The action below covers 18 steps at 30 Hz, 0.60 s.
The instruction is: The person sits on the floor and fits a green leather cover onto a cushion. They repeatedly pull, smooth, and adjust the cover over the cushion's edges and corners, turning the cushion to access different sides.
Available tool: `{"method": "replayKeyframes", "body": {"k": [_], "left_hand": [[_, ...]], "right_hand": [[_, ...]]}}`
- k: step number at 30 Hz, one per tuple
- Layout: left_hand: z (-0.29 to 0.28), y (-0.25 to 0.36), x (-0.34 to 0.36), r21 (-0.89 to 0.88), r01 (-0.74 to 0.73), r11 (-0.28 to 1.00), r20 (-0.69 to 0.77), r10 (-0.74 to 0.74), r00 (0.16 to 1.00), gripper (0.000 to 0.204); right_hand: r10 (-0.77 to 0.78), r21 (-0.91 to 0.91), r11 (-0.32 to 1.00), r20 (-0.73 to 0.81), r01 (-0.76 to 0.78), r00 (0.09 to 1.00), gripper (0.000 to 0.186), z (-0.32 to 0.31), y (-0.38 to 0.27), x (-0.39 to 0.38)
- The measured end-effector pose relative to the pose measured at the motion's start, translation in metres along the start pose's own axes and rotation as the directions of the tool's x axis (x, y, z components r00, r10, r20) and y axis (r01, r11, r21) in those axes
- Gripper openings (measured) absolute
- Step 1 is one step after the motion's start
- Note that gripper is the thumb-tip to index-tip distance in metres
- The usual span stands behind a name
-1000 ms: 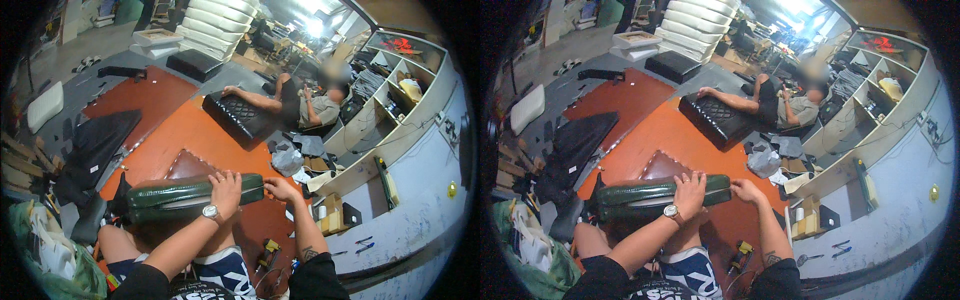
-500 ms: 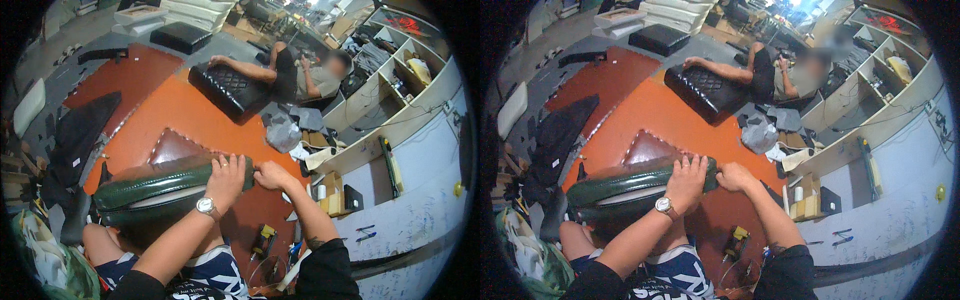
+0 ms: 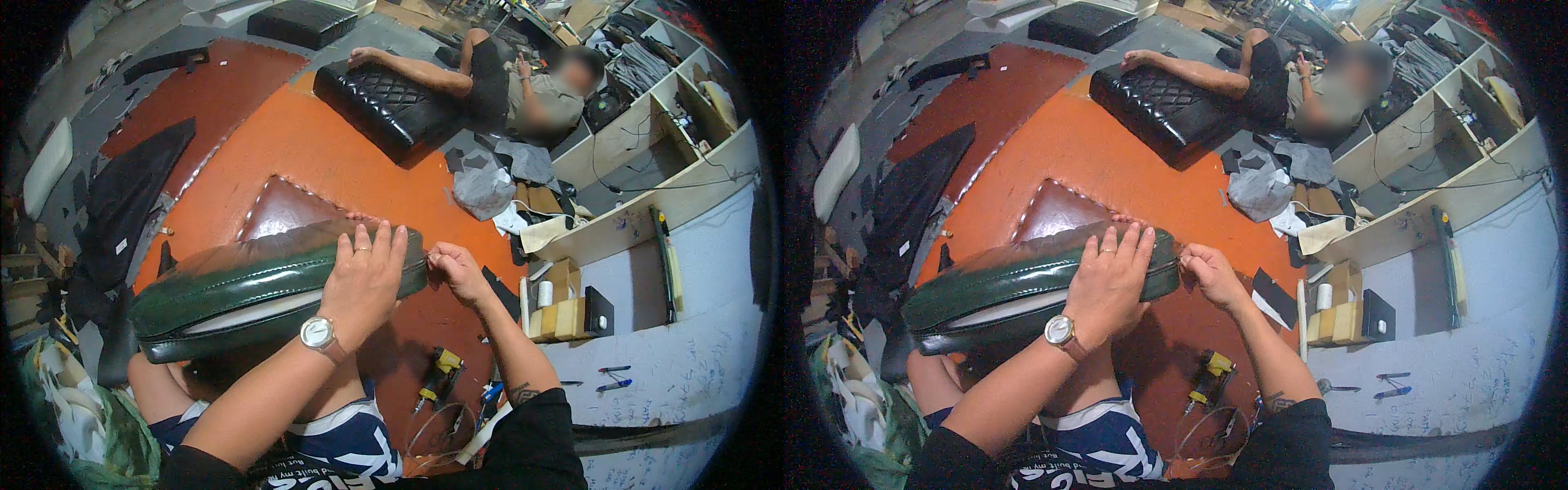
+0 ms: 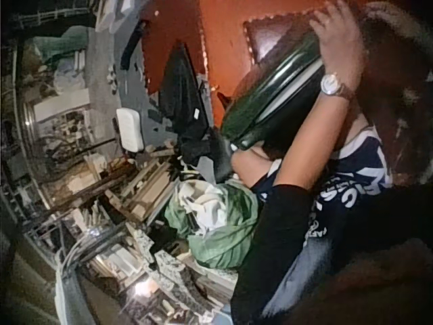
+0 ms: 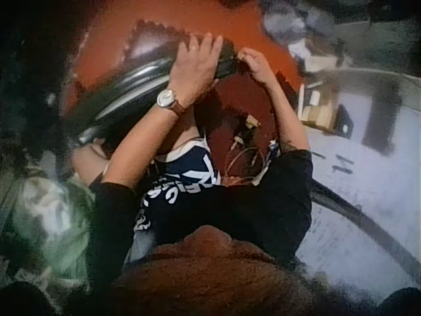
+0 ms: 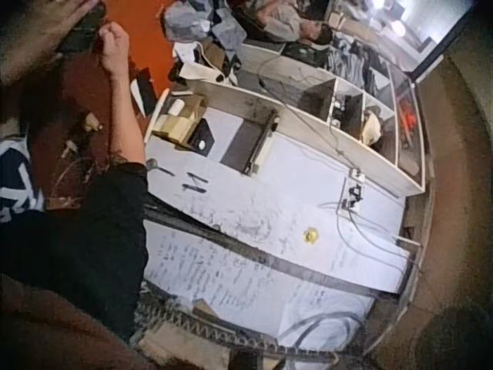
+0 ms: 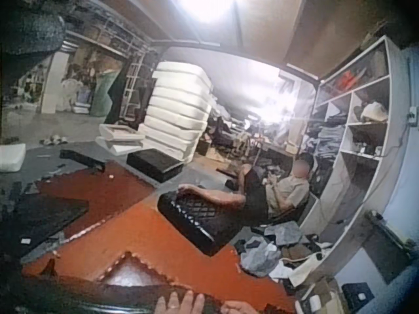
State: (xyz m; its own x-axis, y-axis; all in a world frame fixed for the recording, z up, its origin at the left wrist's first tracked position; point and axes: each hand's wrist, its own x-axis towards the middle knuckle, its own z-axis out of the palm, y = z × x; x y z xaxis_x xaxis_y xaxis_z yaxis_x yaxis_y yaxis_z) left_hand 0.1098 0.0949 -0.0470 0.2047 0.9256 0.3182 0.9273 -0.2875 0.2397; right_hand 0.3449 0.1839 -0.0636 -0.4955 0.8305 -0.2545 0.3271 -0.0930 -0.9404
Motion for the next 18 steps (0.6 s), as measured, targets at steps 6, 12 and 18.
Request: {"method": "replayKeyframes", "body": {"k": [6, 12, 18], "left_hand": [[0.013, -0.003, -0.006, 0.007, -0.017, 1.000, -0.035, 0.017, 0.999, 0.098], [0.001, -0.005, -0.001, -0.002, -0.013, 1.000, -0.033, 0.013, 0.999, 0.106], [-0.039, -0.042, -0.055, 0.183, 0.157, 0.971, 0.079, -0.174, 0.982, 0.111]], "right_hand": [[-0.122, -0.290, 0.950, -0.008, 0.114, 0.993, 0.024, 0.023, -0.036, -0.011], [-0.268, -0.740, 0.628, 0.084, 0.240, 0.960, 0.024, 0.065, -0.064, -0.017], [-0.039, -0.737, 0.675, -0.098, -0.047, 0.994, 0.024, 0.096, -0.101, -0.026]]}}
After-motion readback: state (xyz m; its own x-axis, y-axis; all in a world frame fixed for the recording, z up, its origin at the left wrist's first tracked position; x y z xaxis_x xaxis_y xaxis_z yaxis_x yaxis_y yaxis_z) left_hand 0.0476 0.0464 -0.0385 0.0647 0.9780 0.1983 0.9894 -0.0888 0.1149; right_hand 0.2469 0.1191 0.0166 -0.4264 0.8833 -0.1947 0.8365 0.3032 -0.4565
